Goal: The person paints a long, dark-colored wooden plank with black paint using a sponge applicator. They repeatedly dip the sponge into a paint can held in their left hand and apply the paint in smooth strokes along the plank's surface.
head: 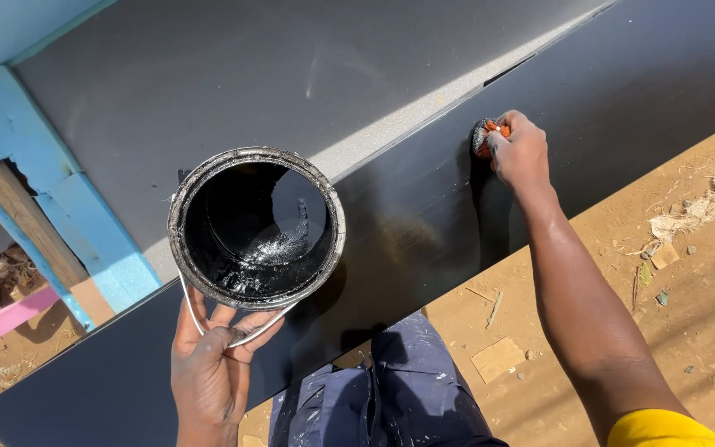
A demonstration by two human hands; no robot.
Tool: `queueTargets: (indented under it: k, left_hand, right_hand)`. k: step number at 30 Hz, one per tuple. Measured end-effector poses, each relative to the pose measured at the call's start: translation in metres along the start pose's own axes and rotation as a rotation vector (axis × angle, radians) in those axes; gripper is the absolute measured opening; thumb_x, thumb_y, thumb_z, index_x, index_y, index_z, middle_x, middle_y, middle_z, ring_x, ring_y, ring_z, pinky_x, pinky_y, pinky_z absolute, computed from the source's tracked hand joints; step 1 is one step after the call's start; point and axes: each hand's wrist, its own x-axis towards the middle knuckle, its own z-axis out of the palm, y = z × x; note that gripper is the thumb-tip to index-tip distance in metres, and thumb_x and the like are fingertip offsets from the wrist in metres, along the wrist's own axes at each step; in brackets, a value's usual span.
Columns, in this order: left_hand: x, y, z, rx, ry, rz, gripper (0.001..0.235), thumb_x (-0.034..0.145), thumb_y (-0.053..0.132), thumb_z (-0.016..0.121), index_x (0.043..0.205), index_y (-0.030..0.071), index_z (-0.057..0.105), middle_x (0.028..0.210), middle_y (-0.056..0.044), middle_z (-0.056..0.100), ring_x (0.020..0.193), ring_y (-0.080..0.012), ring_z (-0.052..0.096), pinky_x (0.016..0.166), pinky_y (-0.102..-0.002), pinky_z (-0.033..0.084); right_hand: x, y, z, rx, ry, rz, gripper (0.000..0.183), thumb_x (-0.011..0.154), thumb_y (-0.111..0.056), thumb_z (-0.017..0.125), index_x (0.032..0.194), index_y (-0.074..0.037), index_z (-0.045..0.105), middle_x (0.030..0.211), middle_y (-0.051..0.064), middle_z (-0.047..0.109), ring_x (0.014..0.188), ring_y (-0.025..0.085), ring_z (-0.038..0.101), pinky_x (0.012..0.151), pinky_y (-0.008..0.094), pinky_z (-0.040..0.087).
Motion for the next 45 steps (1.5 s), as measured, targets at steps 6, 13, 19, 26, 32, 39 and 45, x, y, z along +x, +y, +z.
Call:
queueTargets:
  k: [6,13,19,26,32,39,45]
  left_hand:
    - [0.0,0.002,-0.067,-0.111,-0.021,0.048,0.095,0.073,-0.011,0.032,0.163,0.022,0.03,0.154,-0.024,0.053,0.099,-0.0592,0.068,0.094,-0.062,0.053]
    - [-0.008,0.013,-0.146,-0.076,-0.043,0.071,0.091,0.076,-0.008,0.034,0.163,0.019,0.028,0.151,-0.028,0.054,0.094,-0.055,0.07,0.096,-0.063,0.055]
    - [-0.032,0.023,-0.174,-0.024,-0.089,-0.013,0.087,0.085,-0.01,0.03,0.164,0.025,0.032,0.141,-0.021,0.064,0.097,-0.0442,0.073,0.095,-0.052,0.058]
    - [-0.032,-0.042,-0.19,-0.192,-0.239,0.044,0.089,0.077,-0.014,0.037,0.16,0.018,0.039,0.145,-0.031,0.056,0.1,-0.0561,0.068,0.083,-0.055,0.064]
    - [-0.068,-0.052,-0.174,-0.119,-0.392,-0.005,0.087,0.079,-0.01,0.045,0.161,0.019,0.036,0.153,-0.038,0.036,0.106,-0.0542,0.067,0.086,-0.05,0.066]
    - [-0.102,-0.05,-0.173,-0.007,-0.598,-0.043,0.087,0.083,-0.008,0.048,0.163,0.018,0.027,0.162,-0.041,0.007,0.136,-0.0663,0.032,0.097,-0.058,0.061]
    - [-0.102,-0.06,-0.175,0.013,-0.649,-0.075,0.09,0.081,-0.009,0.049,0.163,0.024,0.03,0.164,-0.038,0.008,0.13,-0.0634,0.047,0.095,-0.054,0.062]
  right_hand:
    - [-0.11,-0.073,0.102,-0.021,-0.145,-0.014,0.015,0.1,-0.021,0.059,0.092,-0.009,0.055,0.084,0.014,0.067,0.076,0.034,0.059,0.072,0.046,0.044]
    - [-0.247,-0.167,0.214,-0.034,-0.455,-0.222,0.014,0.098,-0.022,0.058,0.09,-0.012,0.052,0.079,0.011,0.064,0.069,0.03,0.054,0.061,0.045,0.037]
    - [-0.327,-0.202,0.142,0.157,-0.38,0.109,0.01,0.105,-0.02,0.055,0.113,-0.014,0.052,0.075,0.014,0.064,0.055,0.021,0.052,0.061,0.039,0.042]
    - [-0.393,-0.231,0.023,0.142,-0.002,-0.01,0.023,0.096,-0.021,0.074,0.117,-0.012,0.069,0.087,0.021,0.07,0.079,0.034,0.07,0.077,0.04,0.054]
    - [-0.417,-0.283,0.003,-0.151,-0.218,-0.155,0.035,0.091,-0.02,0.078,0.121,-0.003,0.072,0.082,0.026,0.067,0.078,0.039,0.066,0.074,0.047,0.053]
    - [-0.383,-0.243,0.051,-0.577,-0.356,-0.136,0.025,0.087,-0.011,0.067,0.109,-0.018,0.078,0.09,0.014,0.074,0.091,0.038,0.076,0.075,0.048,0.061]
    - [-0.385,-0.229,0.052,-0.637,-0.394,-0.054,0.019,0.09,-0.011,0.066,0.103,-0.005,0.079,0.079,0.021,0.073,0.08,0.04,0.077,0.07,0.045,0.06]
